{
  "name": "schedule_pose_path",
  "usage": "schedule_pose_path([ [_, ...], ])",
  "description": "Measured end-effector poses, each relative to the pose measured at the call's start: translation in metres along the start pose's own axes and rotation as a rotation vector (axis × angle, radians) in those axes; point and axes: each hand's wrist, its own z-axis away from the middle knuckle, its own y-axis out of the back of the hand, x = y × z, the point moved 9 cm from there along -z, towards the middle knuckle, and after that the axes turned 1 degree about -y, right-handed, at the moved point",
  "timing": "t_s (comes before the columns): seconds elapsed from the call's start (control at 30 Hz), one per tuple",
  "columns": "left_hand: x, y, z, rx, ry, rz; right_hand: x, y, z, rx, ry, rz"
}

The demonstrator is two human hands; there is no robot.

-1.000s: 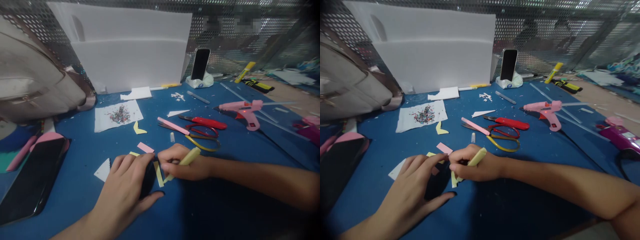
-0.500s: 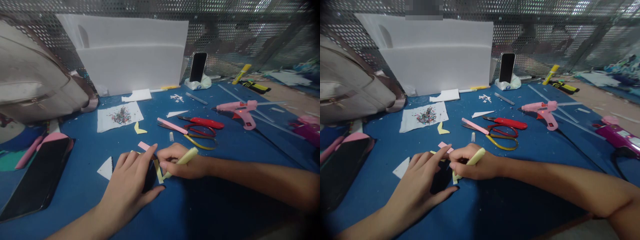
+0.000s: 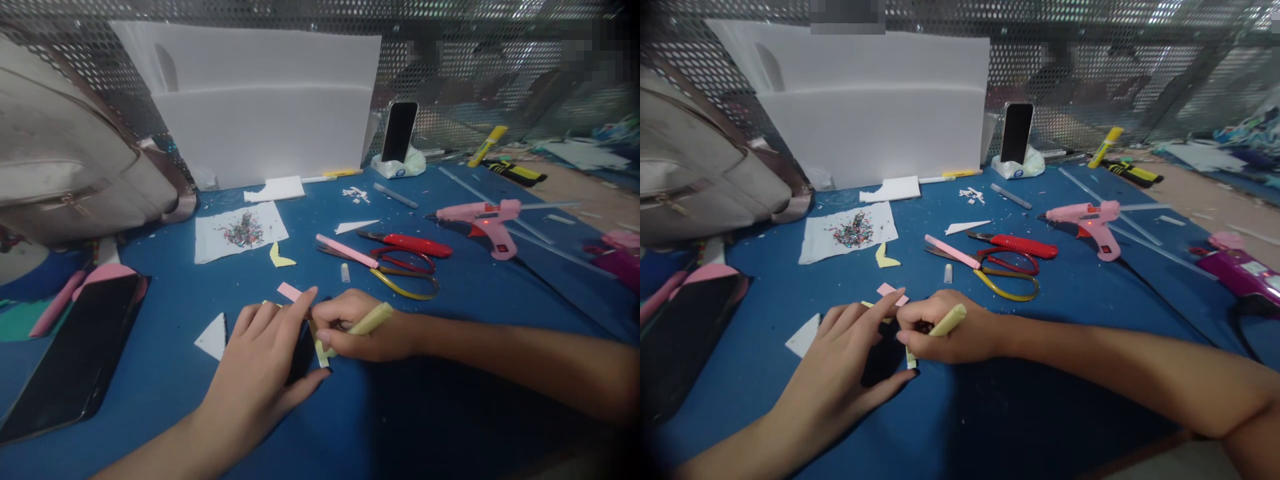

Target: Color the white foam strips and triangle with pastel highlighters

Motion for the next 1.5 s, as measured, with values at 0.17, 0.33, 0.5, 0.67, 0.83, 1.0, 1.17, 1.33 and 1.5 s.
schedule_pose_path([
  [0.17, -0.0004, 0.0008, -0.0009, 0.007, -0.005, -0.011, 0.0006, -0.0018, 0.0001, -0.028, 0.009, -0.033],
  [0.33, 0.0008, 0.0006, -0.0011, -0.002, -0.009, -0.019, 0.0008, -0.0006, -0.0002, -0.015, 0.006, -0.031],
  [0.5, 0.0028, 0.0007, -0.0026, 0.004, -0.025, -0.025, 0.0005, -0.0028, -0.0002, -0.04, 0.008, -0.039],
  [0.67, 0.0042, 0.0021, -0.0028, 0.007, -0.036, -0.039, 0.0012, -0.0018, -0.0004, -0.018, 0.006, -0.025],
  [0.83, 0.0052, 0.0024, -0.0027, 0.015, -0.053, -0.057, 0.0, -0.0026, -0.0009, -0.029, 0.015, -0.037],
  [1.0, 0.0048, 0.0027, -0.0019, 0.021, -0.054, -0.057, -0.0002, -0.0033, -0.0005, -0.039, 0.025, -0.045],
  [1.17, 0.0045, 0.0015, -0.0021, 0.008, -0.047, -0.058, 0.0012, -0.0018, 0.0002, -0.015, 0.008, -0.032],
  [1.33, 0.0054, 0.0007, -0.0017, 0.009, -0.053, -0.067, 0.0001, -0.0035, 0.0007, -0.033, 0.017, -0.054],
  [1.5, 0.0067, 0.0018, -0.0019, 0.015, -0.059, -0.086, 0.0006, -0.0008, 0.0005, -0.007, 0.02, -0.033],
])
